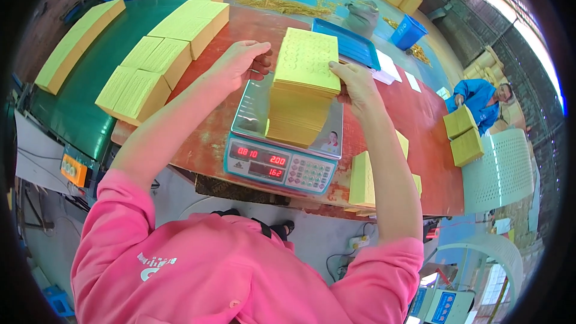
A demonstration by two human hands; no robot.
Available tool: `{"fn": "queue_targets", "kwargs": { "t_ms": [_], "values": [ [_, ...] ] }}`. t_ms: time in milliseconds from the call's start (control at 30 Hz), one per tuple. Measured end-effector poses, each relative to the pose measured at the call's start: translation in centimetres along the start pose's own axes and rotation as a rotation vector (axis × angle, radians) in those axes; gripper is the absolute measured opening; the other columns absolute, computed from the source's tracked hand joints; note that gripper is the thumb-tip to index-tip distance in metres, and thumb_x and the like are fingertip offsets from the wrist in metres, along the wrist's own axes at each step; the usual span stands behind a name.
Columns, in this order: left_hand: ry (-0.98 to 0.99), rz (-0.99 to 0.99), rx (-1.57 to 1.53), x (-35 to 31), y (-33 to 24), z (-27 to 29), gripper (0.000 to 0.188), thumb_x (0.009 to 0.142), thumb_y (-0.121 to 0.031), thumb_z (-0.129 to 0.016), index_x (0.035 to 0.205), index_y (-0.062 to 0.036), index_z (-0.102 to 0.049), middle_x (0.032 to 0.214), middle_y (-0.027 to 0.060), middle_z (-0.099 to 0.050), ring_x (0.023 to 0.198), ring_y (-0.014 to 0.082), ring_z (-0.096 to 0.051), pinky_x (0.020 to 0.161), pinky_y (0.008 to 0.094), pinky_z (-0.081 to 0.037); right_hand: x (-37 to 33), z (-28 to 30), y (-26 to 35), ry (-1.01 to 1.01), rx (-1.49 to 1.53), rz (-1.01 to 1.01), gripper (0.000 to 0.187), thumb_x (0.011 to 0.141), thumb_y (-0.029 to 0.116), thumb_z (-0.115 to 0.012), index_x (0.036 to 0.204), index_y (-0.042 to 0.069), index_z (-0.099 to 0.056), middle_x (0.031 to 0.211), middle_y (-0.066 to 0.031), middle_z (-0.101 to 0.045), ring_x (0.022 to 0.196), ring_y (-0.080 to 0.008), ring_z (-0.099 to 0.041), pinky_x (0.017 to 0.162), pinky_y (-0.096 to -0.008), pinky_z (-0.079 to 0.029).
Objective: Counting and weighing stacks of yellow textured paper sheets using a digital scale.
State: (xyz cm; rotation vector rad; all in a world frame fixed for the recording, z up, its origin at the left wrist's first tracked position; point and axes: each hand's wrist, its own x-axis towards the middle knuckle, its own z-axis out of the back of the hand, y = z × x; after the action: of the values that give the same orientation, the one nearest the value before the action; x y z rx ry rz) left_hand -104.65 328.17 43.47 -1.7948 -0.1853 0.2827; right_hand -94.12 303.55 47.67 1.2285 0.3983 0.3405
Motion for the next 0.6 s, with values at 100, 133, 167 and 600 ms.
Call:
{"fn": "queue_targets", "kwargs": {
  "t_ms": [100,133,167,600],
  "values": [
    [-0.055,0.004,-0.110,-0.9,1.4,0.1,0.026,0.094,-0.027,-0.062,0.109,-0.0066,-0.066,0.096,0.0051,-0.067,0.086,0.0163,-0.063,0.074,0.0324,-0.050,-0.3,-0.4,0.2,-0.008,0.008,0.009,0.028,0.085,0.040,-0.070,0.089,0.013,-0.066,0.071,0.0027,-0.060,0.059,-0.0082,-0.053,0.054,-0.0261,-0.040],
    [-0.061,0.003,-0.121,-1.2,1.9,-0.1,0.026,0.094,-0.027,-0.062,0.109,-0.0066,-0.066,0.096,0.0051,-0.067,0.086,0.0163,-0.063,0.074,0.0324,-0.050,-0.3,-0.4,0.3,-0.021,0.030,0.017,0.028,0.086,0.040,-0.070,0.089,0.012,-0.066,0.072,0.0023,-0.061,0.059,-0.0082,-0.053,0.054,-0.0258,-0.040],
    [-0.026,-0.043,-0.103,-1.6,2.4,-0.6,0.028,0.094,-0.027,-0.062,0.112,-0.0058,-0.066,0.099,0.0052,-0.067,0.088,0.0155,-0.063,0.076,0.0316,-0.050,-0.3,-0.4,0.4,-0.018,0.022,0.014,0.028,0.086,0.040,-0.070,0.089,0.012,-0.066,0.072,0.0023,-0.061,0.059,-0.0082,-0.053,0.054,-0.0258,-0.040],
    [0.004,-0.237,0.050,-2.6,3.1,-2.0,0.037,0.094,-0.021,-0.062,0.123,0.0014,-0.061,0.108,0.0081,-0.068,0.096,0.0149,-0.063,0.079,0.0298,-0.051,0.4,-0.6,0.4,-0.053,-0.146,0.133,0.031,0.089,0.040,-0.069,0.081,0.011,-0.061,0.064,0.0034,-0.053,0.048,-0.0064,-0.045,0.043,-0.0212,-0.032]
  ]
}}
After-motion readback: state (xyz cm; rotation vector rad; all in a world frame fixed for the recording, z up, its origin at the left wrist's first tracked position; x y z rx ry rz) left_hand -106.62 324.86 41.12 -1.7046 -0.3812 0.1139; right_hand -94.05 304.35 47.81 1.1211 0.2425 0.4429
